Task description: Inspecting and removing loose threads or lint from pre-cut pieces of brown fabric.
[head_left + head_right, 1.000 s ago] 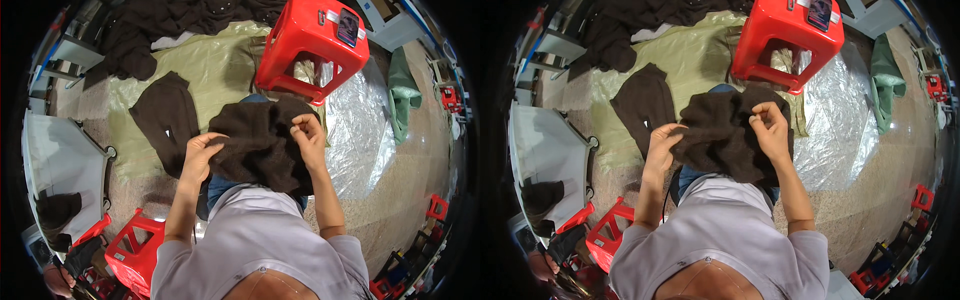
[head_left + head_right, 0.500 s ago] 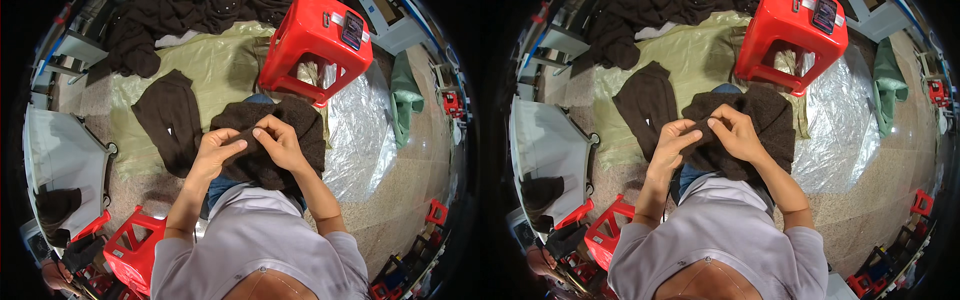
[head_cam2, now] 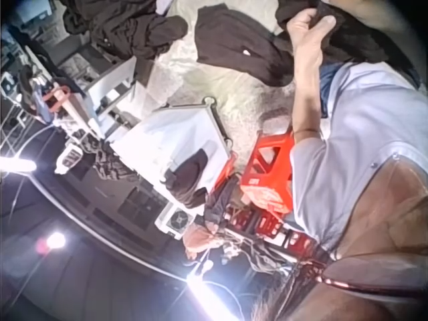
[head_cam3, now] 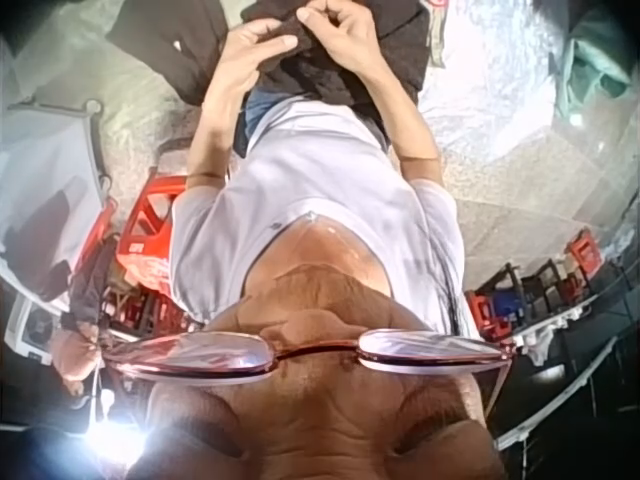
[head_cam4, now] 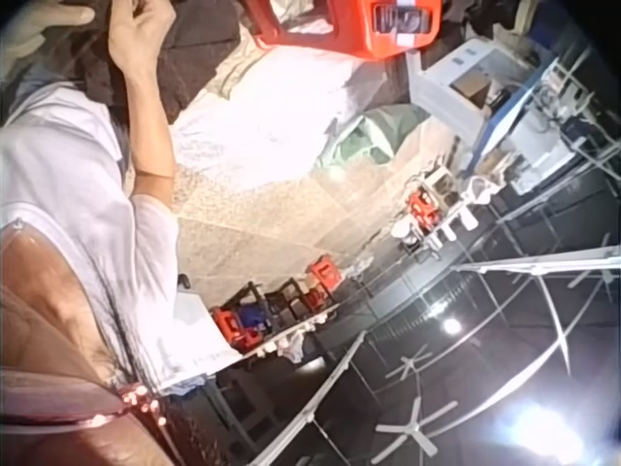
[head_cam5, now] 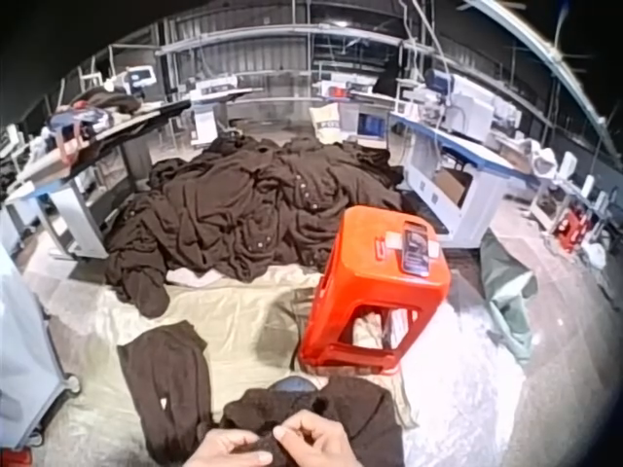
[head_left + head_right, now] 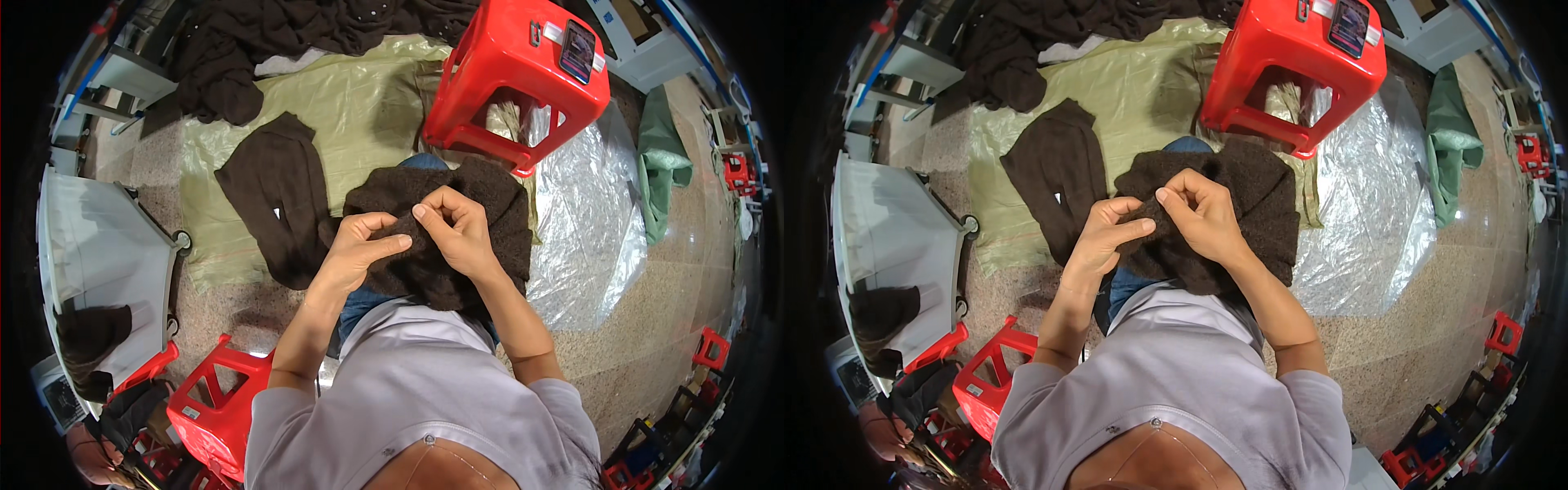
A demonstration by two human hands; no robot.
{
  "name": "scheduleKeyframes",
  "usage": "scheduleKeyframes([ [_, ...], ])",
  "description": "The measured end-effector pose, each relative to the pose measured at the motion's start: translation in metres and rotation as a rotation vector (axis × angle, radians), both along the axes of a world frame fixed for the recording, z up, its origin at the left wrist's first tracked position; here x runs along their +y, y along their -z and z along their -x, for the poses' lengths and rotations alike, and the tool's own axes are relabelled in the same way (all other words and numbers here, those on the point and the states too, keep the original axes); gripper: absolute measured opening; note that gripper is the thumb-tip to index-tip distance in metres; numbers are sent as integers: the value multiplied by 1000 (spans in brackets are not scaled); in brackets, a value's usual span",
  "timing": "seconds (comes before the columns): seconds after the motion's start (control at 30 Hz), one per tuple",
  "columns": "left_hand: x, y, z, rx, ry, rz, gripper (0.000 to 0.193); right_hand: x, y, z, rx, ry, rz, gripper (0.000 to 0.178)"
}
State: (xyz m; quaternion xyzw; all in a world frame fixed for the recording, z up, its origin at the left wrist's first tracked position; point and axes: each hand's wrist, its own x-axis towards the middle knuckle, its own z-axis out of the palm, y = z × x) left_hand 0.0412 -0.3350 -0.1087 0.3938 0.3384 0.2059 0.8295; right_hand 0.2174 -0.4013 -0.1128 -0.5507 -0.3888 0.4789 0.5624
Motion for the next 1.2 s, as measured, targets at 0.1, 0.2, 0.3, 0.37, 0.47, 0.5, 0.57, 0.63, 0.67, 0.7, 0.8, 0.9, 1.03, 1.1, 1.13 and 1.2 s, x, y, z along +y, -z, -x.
scheduleKeyframes([
  [0.1, -2, 5, -1, -9, -82, -12, 15, 1, 2, 0, 18, 21, 27, 14],
  [0.2, -5, 3, -4, -33, -170, 16, 18, -2, 6, 1, 35, 4, 18, 13],
  [0.3, -6, 1, -8, 9, -205, 19, 16, -3, 5, 5, 6, -1, 23, 15],
  [0.37, -7, 6, -9, 10, -224, -13, 15, -4, 4, 5, -13, 2, 10, 14],
  [0.47, -8, 16, -12, 100, -224, -179, 14, -7, 1, 8, -59, 11, -13, 13],
  [0.5, -8, 17, -12, 186, -206, -310, 15, -8, 0, 10, -89, 17, -22, 13],
  [0.57, -5, 16, -12, 220, -179, -310, 16, -8, 1, 12, -76, 21, -27, 13],
  [0.63, -4, 12, -12, 253, -153, -310, 16, -8, 1, 11, -64, 26, -32, 13],
  [0.67, -4, 10, -12, 169, -162, -219, 17, -9, 0, 9, -88, 28, -20, 12],
  [0.7, -5, 8, -12, 86, -171, -128, 17, -9, 0, 7, -112, 31, -8, 12],
  [0.8, -3, 1, -7, 50, -19, 18, 18, -5, 6, 7, -89, 65, -39, 14],
  [0.9, -3, 0, -5, -2, -32, 56, 19, -5, 8, 8, -46, 70, -42, 14],
  [1.03, -1, 12, 0, -93, -83, 38, 20, -6, -4, -3, 64, -200, 12, 13],
  [1.1, 1, 9, 1, -71, -37, 62, 21, -7, -5, -5, 71, -164, 23, 13],
  [1.13, 1, 8, 1, -48, 9, 84, 21, -7, -5, -6, 78, -128, 33, 13],
  [1.2, 0, 4, -3, -26, 30, 68, 22, -5, 4, -4, 43, -87, 19, 13],
])
